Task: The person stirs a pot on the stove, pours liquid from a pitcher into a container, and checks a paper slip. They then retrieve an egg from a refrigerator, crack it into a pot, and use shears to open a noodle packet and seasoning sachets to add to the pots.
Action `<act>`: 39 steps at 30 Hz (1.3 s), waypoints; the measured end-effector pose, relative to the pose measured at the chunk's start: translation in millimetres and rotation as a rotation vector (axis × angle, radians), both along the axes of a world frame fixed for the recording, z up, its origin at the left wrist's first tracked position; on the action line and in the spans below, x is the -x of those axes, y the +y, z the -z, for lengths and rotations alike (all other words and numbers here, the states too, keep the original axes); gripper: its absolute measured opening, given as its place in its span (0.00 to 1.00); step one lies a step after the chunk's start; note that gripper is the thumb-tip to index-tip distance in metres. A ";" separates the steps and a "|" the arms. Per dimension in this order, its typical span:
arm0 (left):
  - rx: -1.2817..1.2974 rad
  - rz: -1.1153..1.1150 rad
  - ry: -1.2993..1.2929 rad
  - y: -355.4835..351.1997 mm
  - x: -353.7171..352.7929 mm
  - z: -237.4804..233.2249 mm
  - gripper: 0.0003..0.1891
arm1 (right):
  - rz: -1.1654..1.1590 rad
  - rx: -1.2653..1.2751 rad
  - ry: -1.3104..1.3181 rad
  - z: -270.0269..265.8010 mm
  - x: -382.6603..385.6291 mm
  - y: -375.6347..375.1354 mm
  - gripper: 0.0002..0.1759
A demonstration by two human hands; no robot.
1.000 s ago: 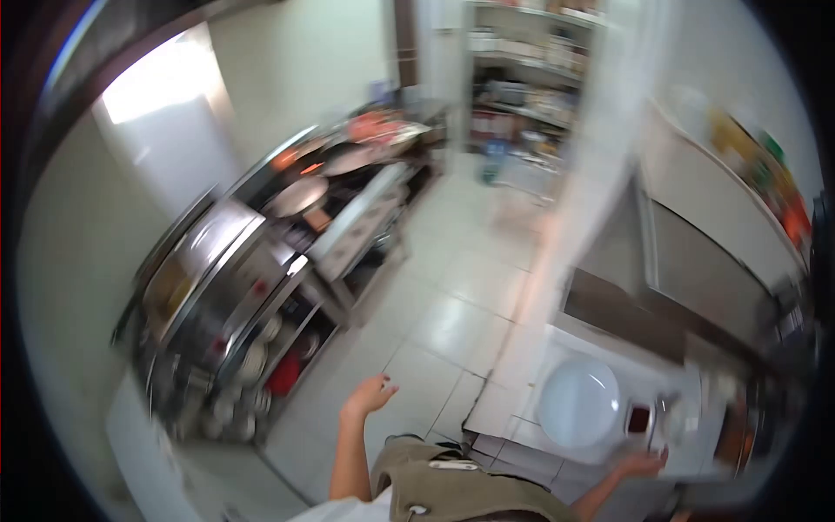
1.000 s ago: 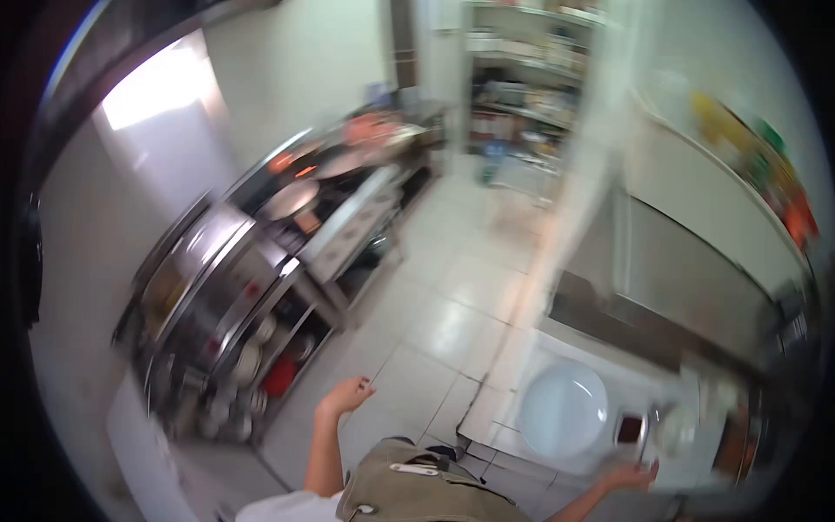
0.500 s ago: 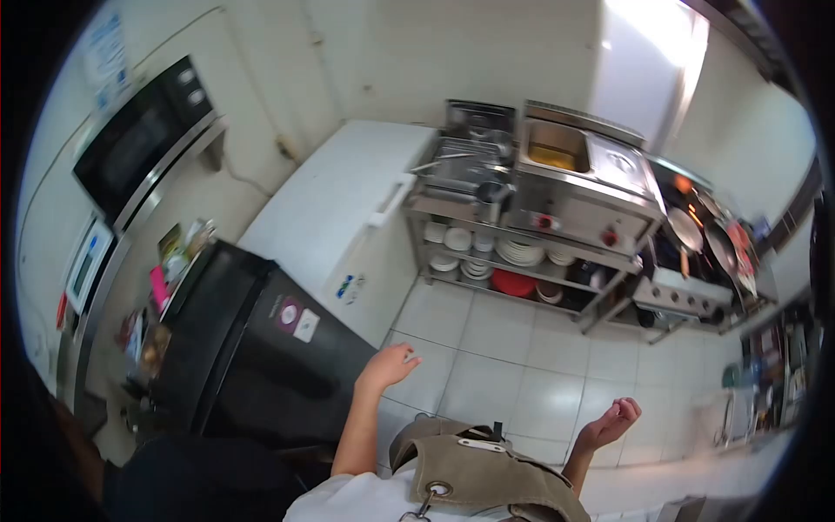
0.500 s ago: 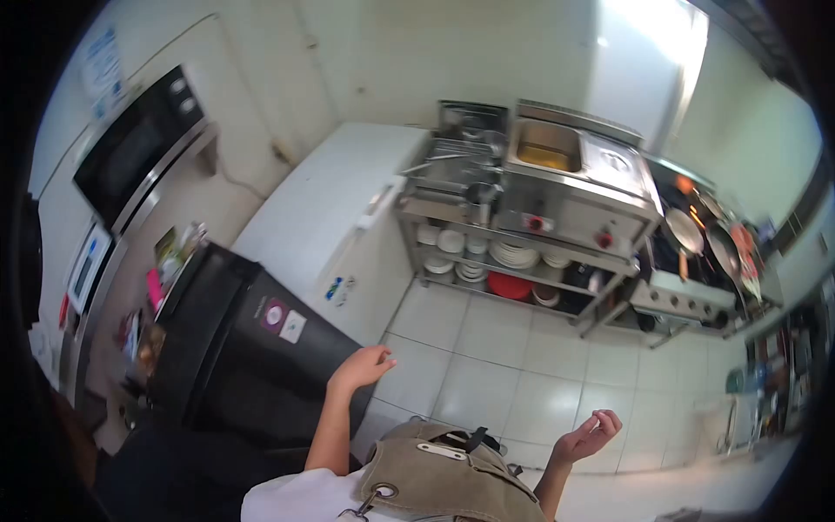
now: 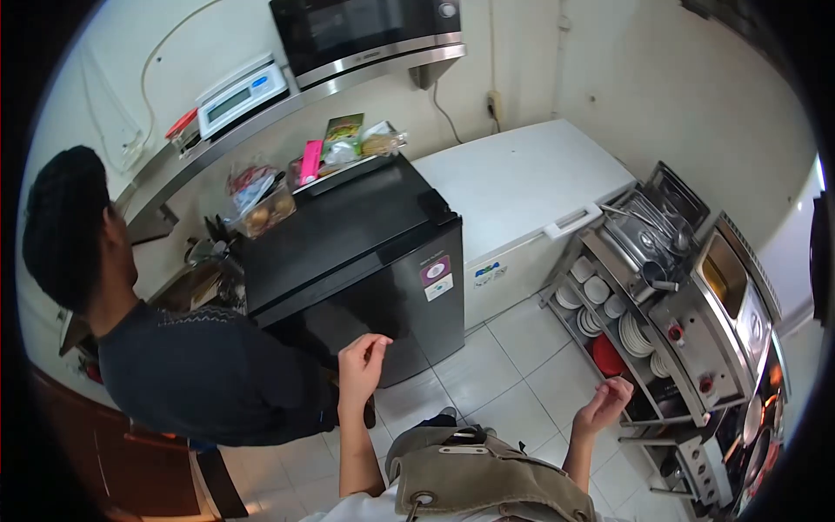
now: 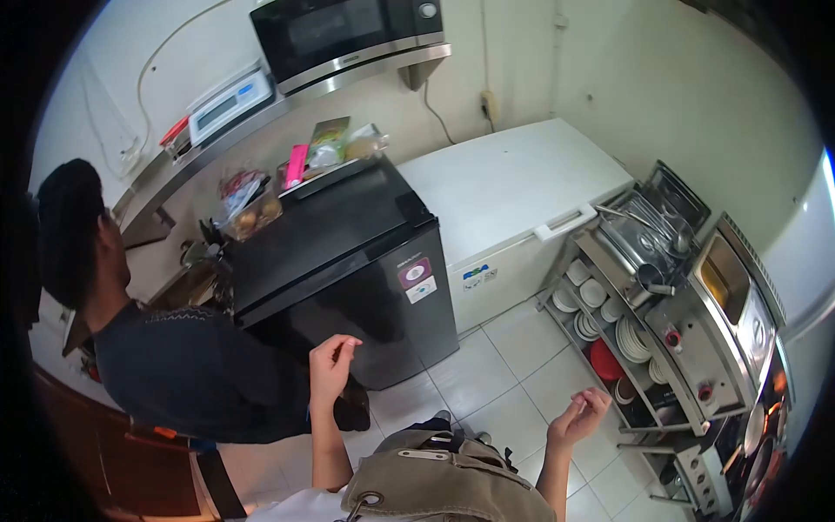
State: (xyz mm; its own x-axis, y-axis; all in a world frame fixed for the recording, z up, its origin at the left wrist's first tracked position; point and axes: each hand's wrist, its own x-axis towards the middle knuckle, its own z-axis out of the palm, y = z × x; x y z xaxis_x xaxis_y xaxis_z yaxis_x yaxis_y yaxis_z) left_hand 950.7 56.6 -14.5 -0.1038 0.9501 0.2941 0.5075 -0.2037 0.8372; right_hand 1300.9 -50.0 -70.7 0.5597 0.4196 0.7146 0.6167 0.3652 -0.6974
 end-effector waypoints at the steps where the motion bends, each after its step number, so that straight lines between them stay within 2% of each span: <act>1: 0.011 -0.054 -0.028 -4.2 3.4 -6.6 0.08 | -0.055 0.008 0.003 0.7 1.5 10.9 0.11; 3: 0.018 -0.138 -0.063 -11.8 7.9 -9.5 0.08 | -0.169 -0.002 0.010 3.7 4.4 27.6 0.11; 5: 0.034 -0.208 -0.235 -17.2 13.3 -5.0 0.09 | -0.253 0.005 -0.005 0.5 10.9 41.2 0.11; 8: -0.092 -0.273 -0.216 4.7 12.8 -23.6 0.09 | -0.351 0.042 -0.051 1.9 15.5 56.8 0.13; 9: -0.200 -0.304 -0.175 27.6 20.2 -30.1 0.09 | -0.391 0.037 -0.066 3.9 16.7 62.2 0.12; 10: -0.474 -0.346 -0.082 61.9 29.9 -36.8 0.09 | -0.426 0.031 -0.081 4.1 18.5 67.2 0.11; 12: -0.573 -0.553 0.132 126.2 60.6 -57.5 0.05 | -0.434 0.029 -0.094 -4.3 24.0 72.0 0.11; 13: -0.626 -0.605 0.181 161.1 76.9 -65.7 0.08 | -0.453 0.013 -0.079 -6.6 25.0 72.8 0.11; 14: -0.506 -0.711 0.243 199.5 101.5 -61.9 0.11 | -0.461 -0.005 -0.065 -8.7 25.2 71.7 0.10; 16: -0.158 -0.582 -0.545 284.6 158.9 -42.5 0.18 | -0.407 -0.001 -0.039 -11.9 23.1 65.1 0.10; 18: 0.169 -0.473 -1.173 323.9 196.4 -38.0 0.26 | -0.361 0.023 -0.058 -12.6 19.7 55.3 0.10; 20: 0.330 -0.404 -1.213 348.6 227.7 -24.3 0.29 | -0.288 0.038 -0.041 -10.7 16.9 42.0 0.08; 22: 0.334 -0.500 -0.994 341.2 215.6 -38.9 0.28 | -0.225 0.133 0.036 -4.7 14.7 28.3 0.10; 26: 0.259 -0.440 -0.976 389.7 255.9 -22.1 0.18 | -0.115 0.193 0.071 2.7 16.4 11.5 0.09; 28: 0.214 -0.417 -0.985 411.8 276.0 -14.3 0.15 | -0.101 0.226 -0.049 1.8 18.2 9.4 0.06; 33: -0.030 -0.459 -1.152 388.2 255.4 -32.4 0.12 | -0.090 0.222 0.076 -7.3 38.1 13.7 0.09; 34: -0.075 -0.495 -1.197 369.8 235.8 -44.0 0.12 | -0.099 0.233 0.096 -7.5 42.1 15.9 0.09; 36: -0.117 -0.394 -1.182 344.6 219.7 -43.8 0.13 | -0.132 0.243 0.044 -8.4 49.7 22.5 0.09; 39: -0.227 -0.373 -1.235 278.5 159.4 -53.5 0.13 | -0.190 0.246 -0.032 -17.2 66.4 36.5 0.09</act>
State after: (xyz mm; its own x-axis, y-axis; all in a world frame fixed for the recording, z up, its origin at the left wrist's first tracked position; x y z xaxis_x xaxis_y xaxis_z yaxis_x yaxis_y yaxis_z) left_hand 791.4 335.2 39.0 -0.6626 0.7482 -0.0348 -0.5091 -0.4158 0.7536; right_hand 1234.5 -13.6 -53.4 0.4334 0.6771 0.5947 0.5763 0.2990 -0.7606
